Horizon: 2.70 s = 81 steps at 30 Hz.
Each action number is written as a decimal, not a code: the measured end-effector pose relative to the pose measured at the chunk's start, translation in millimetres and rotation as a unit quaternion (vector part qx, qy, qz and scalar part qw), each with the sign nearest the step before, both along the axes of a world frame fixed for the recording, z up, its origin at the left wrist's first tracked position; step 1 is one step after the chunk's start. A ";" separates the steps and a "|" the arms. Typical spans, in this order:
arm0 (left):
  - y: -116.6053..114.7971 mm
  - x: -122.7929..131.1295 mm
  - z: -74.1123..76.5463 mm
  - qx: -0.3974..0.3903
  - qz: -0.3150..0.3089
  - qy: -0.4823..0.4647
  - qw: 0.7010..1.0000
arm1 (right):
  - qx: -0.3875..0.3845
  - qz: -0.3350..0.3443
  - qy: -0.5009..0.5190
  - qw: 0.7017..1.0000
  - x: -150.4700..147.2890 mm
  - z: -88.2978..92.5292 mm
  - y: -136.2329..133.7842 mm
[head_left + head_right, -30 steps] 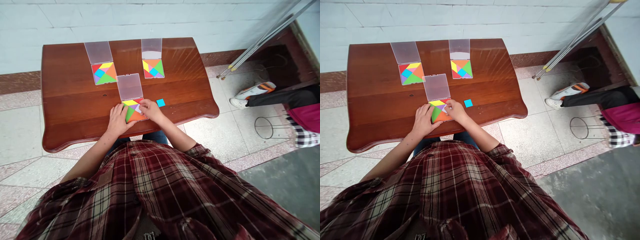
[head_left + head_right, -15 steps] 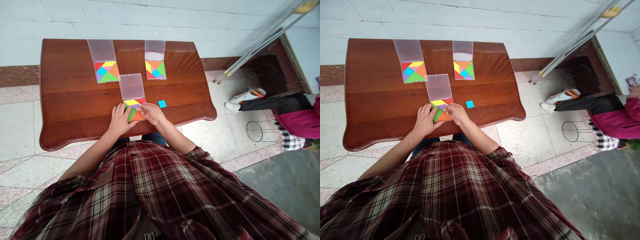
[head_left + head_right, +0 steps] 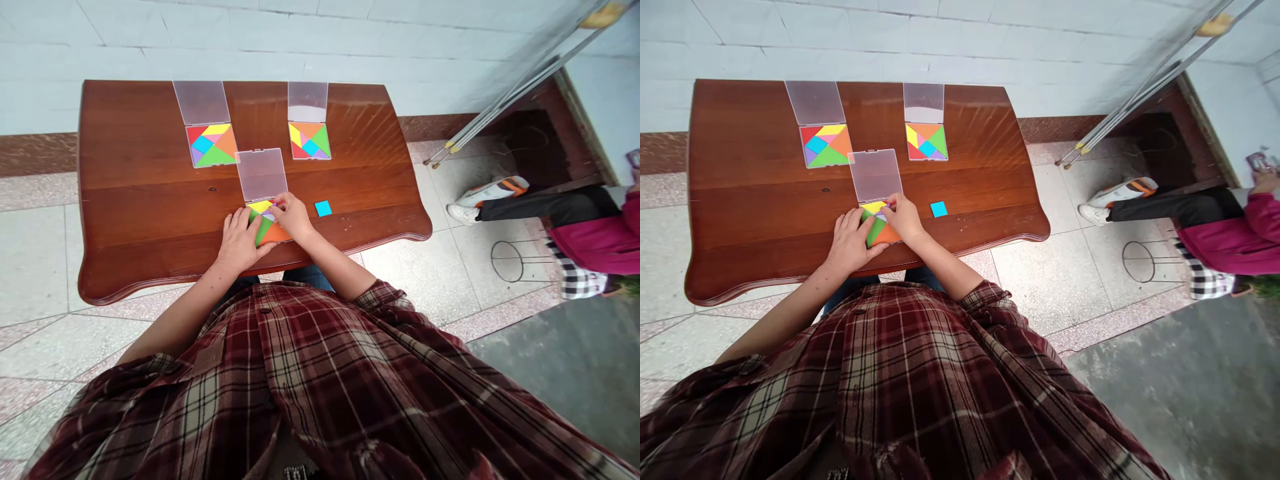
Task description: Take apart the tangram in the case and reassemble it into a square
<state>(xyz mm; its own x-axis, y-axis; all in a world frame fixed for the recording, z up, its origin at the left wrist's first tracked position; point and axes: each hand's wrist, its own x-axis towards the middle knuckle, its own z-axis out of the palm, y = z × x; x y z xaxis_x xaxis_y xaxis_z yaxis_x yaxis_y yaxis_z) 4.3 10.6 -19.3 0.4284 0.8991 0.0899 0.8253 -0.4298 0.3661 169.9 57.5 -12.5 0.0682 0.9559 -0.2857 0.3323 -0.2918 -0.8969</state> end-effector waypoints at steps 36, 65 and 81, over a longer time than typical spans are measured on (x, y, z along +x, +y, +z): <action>3.4 -1.8 -0.8 0.013 -0.011 0.001 1.000 | 0.030 0.550 -0.429 0.716 50.2 62.9 14.5; 1.1 -1.0 3.0 -0.006 0.000 -0.011 1.000 | 0.006 0.181 -0.262 0.948 129.7 33.4 49.8; 1.4 -1.7 0.6 0.005 0.003 -0.009 1.000 | 0.133 0.348 -0.361 0.855 27.4 40.3 25.3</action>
<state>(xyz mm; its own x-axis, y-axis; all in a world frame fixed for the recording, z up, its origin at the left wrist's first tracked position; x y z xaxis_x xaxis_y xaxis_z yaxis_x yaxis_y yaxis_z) 2.7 12.1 -18.7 0.4214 0.9007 0.1061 0.8216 -0.4287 0.3759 197.3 82.8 27.9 -0.4771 0.8610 -0.1761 0.8374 0.3847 -0.3883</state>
